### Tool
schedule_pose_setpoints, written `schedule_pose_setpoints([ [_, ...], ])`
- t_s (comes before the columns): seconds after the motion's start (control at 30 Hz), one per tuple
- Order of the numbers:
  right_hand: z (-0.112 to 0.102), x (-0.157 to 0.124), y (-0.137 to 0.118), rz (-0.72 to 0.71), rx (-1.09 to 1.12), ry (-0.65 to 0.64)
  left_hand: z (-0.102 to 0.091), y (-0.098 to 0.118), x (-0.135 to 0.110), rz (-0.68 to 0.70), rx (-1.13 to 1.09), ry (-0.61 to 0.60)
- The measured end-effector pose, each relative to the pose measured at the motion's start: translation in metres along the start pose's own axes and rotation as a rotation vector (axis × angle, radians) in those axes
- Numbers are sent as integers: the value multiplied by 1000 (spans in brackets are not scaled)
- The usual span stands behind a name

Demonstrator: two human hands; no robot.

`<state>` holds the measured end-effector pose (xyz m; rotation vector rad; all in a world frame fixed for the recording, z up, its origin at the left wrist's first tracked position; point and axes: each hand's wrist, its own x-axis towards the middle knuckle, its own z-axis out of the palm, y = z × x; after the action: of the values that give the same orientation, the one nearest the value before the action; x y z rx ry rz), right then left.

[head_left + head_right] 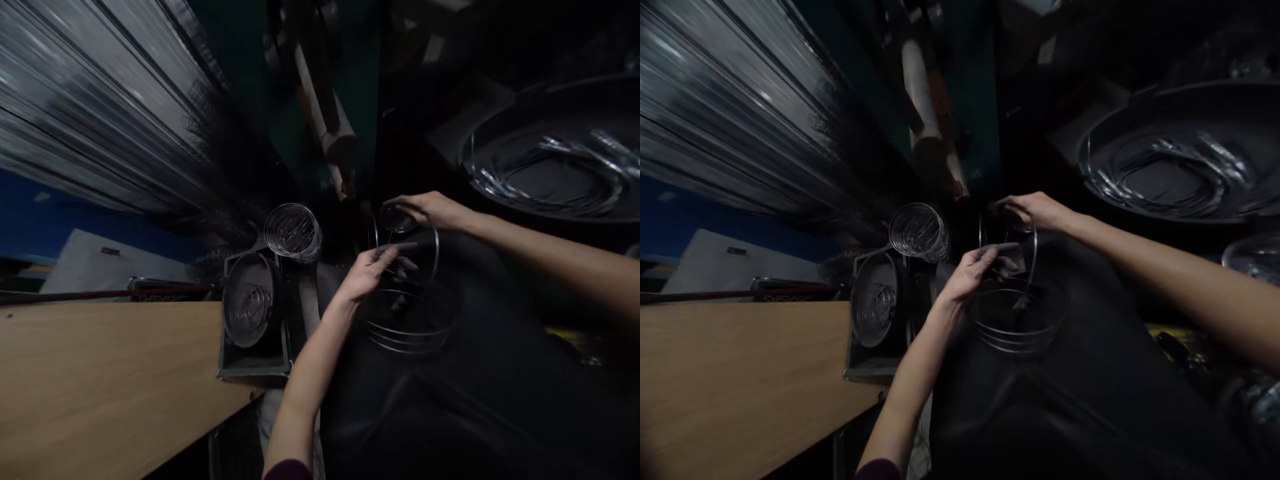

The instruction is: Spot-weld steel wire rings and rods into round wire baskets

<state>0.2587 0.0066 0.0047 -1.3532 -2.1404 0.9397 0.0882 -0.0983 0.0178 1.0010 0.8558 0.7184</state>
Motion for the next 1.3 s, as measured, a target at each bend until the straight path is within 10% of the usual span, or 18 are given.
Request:
schedule_pose_setpoints([
  [0.23, 3, -37, -29, 173, -203, 109, -3, 18, 11, -47, 151, -9],
  [0.4, 21, -113, -52, 322, 486, -325, -5, 22, 26, 17, 244, 59],
  [0.5, 37, -125, -64, 425, 646, -362, -3, 25, 26, 67, 371, 89],
  [0.67, 25, -113, -69, 447, 584, -284, -1, 7, -47, 243, 751, 53],
  [0.83, 22, -124, -71, 442, 625, -192, -7, -79, -112, 335, 1353, 72],
  [0.97, 38, -120, -72, 405, 657, -37, -19, -107, -93, 431, 1447, 225],
  [1.3, 9, -15, -91, 327, 691, 154, -51, -47, -20, 889, 854, 665],
])
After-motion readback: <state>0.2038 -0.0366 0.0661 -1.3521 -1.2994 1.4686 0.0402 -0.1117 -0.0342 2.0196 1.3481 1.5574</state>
